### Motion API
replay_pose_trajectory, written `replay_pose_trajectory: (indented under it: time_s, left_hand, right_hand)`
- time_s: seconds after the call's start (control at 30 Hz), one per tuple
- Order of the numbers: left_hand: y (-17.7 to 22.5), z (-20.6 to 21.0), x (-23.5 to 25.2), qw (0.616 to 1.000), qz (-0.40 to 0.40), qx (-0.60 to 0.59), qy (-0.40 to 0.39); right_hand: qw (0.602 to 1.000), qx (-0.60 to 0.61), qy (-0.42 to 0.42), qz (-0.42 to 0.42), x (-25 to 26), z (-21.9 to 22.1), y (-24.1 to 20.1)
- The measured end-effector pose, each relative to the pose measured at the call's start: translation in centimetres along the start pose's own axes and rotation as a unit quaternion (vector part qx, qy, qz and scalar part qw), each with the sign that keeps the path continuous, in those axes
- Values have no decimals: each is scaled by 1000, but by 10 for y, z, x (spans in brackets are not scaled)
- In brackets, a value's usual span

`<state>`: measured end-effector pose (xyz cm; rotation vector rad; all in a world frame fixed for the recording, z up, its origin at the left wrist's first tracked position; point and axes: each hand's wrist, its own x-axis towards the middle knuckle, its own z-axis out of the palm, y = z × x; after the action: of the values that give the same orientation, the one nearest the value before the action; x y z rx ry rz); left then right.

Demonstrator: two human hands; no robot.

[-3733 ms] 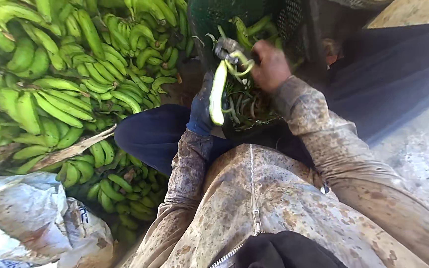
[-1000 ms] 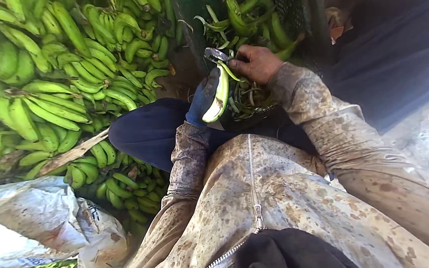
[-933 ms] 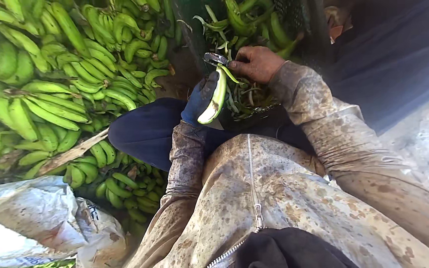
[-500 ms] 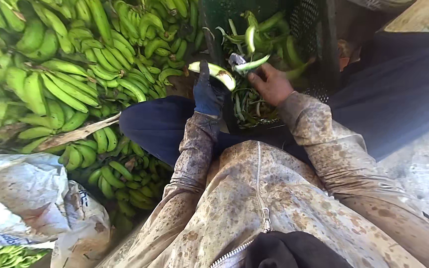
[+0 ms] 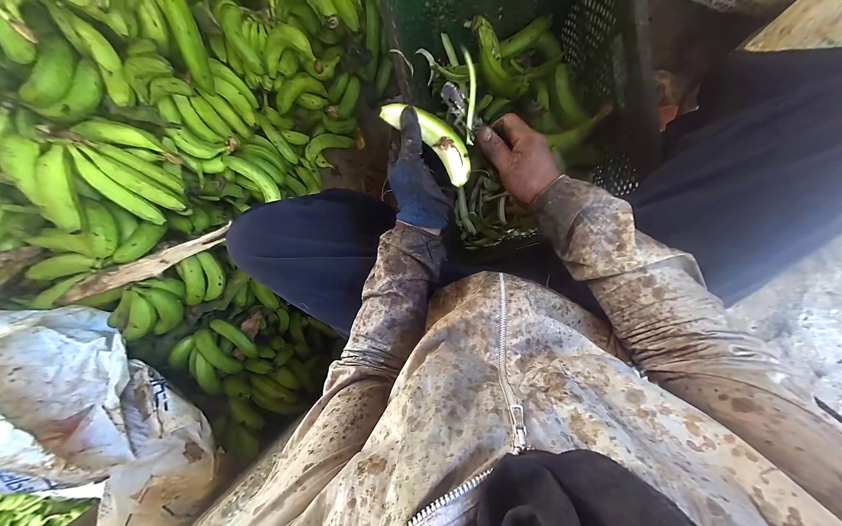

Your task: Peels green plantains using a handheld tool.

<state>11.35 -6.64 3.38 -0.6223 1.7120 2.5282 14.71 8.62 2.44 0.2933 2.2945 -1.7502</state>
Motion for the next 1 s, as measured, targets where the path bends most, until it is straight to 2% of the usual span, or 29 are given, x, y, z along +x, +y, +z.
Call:
replay_pose_trajectory:
  time_s: [0.03, 0.1, 0.13, 0.17, 0.27, 0.33, 0.4, 0.47, 0.6, 0.77, 0.9, 1.0]
  left_hand:
    - [0, -3, 6, 1000, -2, 1, 13]
    - [4, -10, 18, 999, -20, -3, 40]
    - [5, -15, 20, 998, -31, -5, 46]
    - [7, -17, 20, 998, -39, 0, 45]
    - [7, -23, 17, 999, -41, 10, 33]
    - [5, -24, 17, 998, -47, -8, 36]
    - [5, -24, 17, 997, -61, -23, 34]
    - [7, -22, 18, 997, -70, -29, 30]
    - [14, -19, 17, 997, -67, -39, 27]
    - [13, -18, 21, 997, -62, -45, 26]
    - [3, -11, 5, 997, -12, -16, -75]
    - [-1, -3, -4, 999, -6, 29, -31]
  right_hand:
    - [992, 116, -6, 46, -3, -2, -2]
    - [926, 335, -55, 164, -6, -9, -9]
    - [901, 372, -84, 206, -7, -13, -10]
    - [893, 375, -101, 229, -7, -16, -9]
    - [889, 384, -118, 221, -6, -16, -8]
    - [931, 303, -81, 187, -7, -13, -12]
    - [993, 75, -28, 88, -10, -13, -9]
    - [998, -69, -8, -8, -10, -9, -2]
    - [992, -102, -41, -60, -20, 7, 2]
    - [991, -119, -47, -47, -20, 14, 3]
    - [990, -134, -36, 0, -5, 5, -3]
    - [996, -89, -16, -2, -2, -1, 0]
